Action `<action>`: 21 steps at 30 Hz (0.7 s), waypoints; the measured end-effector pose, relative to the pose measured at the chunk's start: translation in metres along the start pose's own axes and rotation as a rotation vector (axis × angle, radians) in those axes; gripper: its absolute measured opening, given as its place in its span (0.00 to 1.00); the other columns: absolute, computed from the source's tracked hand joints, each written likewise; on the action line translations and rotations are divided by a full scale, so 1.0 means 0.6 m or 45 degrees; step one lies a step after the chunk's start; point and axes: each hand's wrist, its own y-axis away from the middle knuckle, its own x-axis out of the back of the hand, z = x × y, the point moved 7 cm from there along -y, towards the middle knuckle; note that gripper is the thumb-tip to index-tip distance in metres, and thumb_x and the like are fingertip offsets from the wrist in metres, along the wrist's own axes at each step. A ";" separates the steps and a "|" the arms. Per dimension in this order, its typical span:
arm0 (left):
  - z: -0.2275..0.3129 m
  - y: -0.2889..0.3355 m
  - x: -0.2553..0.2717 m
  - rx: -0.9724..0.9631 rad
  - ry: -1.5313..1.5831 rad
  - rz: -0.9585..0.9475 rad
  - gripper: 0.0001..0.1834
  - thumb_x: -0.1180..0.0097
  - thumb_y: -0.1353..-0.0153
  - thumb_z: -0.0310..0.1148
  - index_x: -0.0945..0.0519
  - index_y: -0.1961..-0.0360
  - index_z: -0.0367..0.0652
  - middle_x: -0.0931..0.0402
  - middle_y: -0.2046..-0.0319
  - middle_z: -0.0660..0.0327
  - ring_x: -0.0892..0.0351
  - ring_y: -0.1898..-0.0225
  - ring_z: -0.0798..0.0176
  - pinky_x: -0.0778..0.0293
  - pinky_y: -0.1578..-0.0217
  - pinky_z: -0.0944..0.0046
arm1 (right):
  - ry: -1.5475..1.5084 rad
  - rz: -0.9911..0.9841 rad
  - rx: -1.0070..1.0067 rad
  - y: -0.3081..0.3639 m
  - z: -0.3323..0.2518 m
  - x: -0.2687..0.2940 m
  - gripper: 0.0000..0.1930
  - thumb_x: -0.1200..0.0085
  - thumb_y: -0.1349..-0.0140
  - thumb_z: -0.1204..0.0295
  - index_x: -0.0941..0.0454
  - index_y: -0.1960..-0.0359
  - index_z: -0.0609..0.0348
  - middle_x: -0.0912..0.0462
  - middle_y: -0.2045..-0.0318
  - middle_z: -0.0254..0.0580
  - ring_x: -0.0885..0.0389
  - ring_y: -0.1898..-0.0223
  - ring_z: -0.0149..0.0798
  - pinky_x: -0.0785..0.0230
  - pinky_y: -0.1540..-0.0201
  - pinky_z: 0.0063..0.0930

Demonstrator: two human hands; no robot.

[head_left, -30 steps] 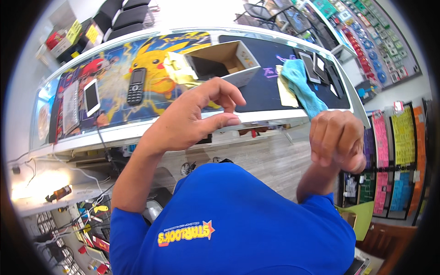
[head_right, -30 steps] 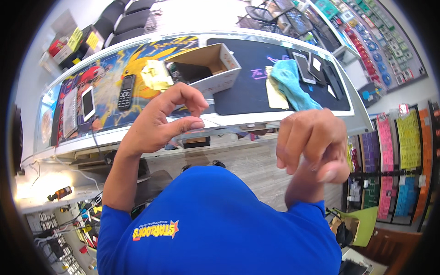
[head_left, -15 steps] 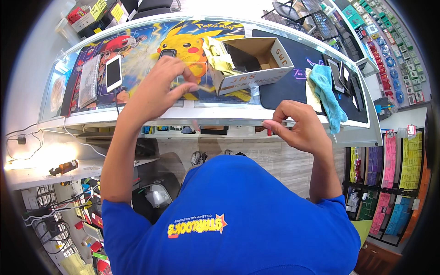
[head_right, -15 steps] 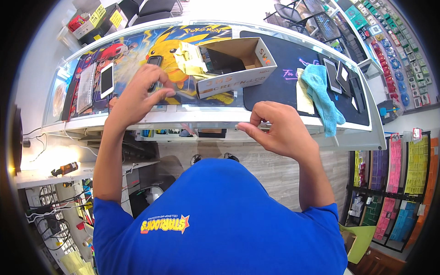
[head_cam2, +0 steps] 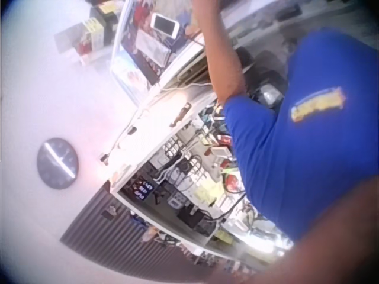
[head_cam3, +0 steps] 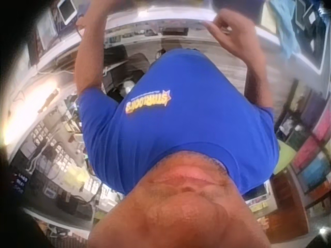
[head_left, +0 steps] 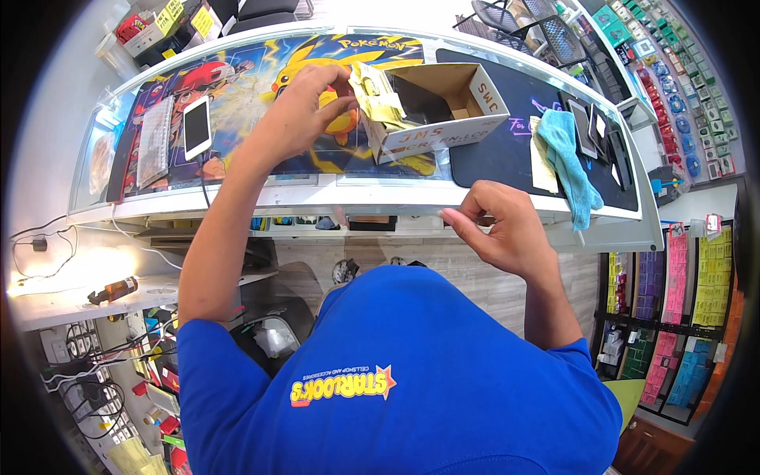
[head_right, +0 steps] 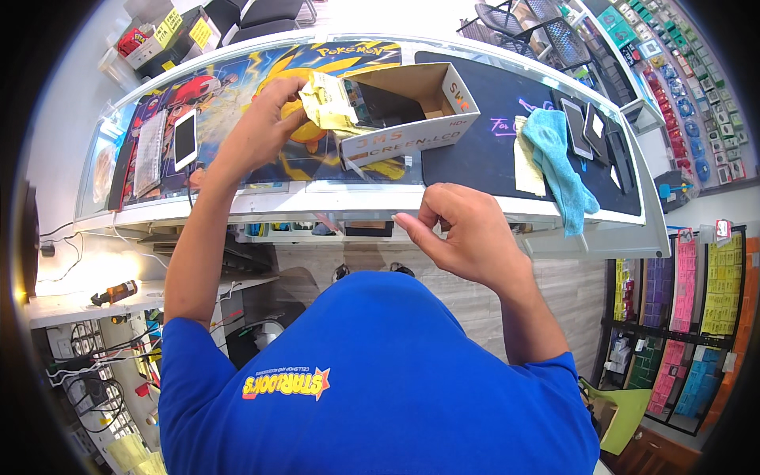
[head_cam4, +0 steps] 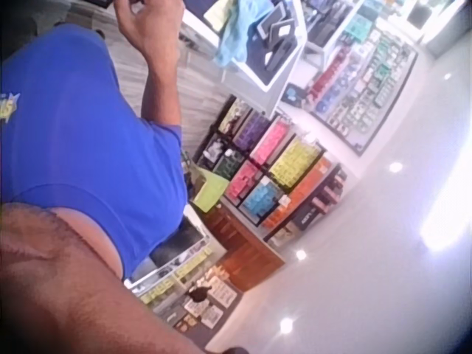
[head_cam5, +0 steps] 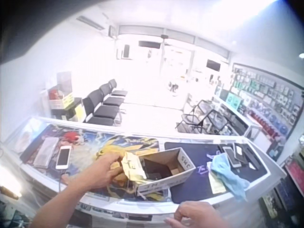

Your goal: The person wipes several mobile phones with a blue microfiber cloth at a counter. They handle each phone individually, turning them over to clean both sides, and place them back on the counter after cleaning.

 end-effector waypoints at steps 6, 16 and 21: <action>-0.020 0.020 -0.018 0.195 0.173 0.181 0.18 0.34 0.27 0.39 0.18 0.46 0.37 0.16 0.49 0.52 0.18 0.44 0.49 0.27 0.38 0.51 | -0.021 0.014 -0.008 0.000 0.002 -0.003 0.19 0.27 0.33 0.64 0.24 0.74 0.58 0.22 0.77 0.40 0.25 0.76 0.39 0.33 0.72 0.34; 0.042 0.078 -0.103 0.319 0.328 0.000 0.46 0.18 0.42 0.43 0.42 0.37 0.44 0.32 0.33 0.46 0.26 0.32 0.41 0.28 0.32 0.45 | -0.049 -0.005 -0.036 -0.001 0.009 0.001 0.17 0.25 0.35 0.67 0.22 0.73 0.60 0.20 0.76 0.40 0.22 0.75 0.38 0.31 0.71 0.33; 0.025 0.063 -0.119 0.299 0.354 0.141 0.48 0.17 0.45 0.43 0.43 0.38 0.42 0.28 0.42 0.51 0.23 0.42 0.44 0.24 0.40 0.48 | 0.044 0.013 -0.035 -0.002 0.014 0.005 0.16 0.27 0.33 0.67 0.21 0.72 0.62 0.20 0.77 0.42 0.23 0.75 0.40 0.30 0.67 0.34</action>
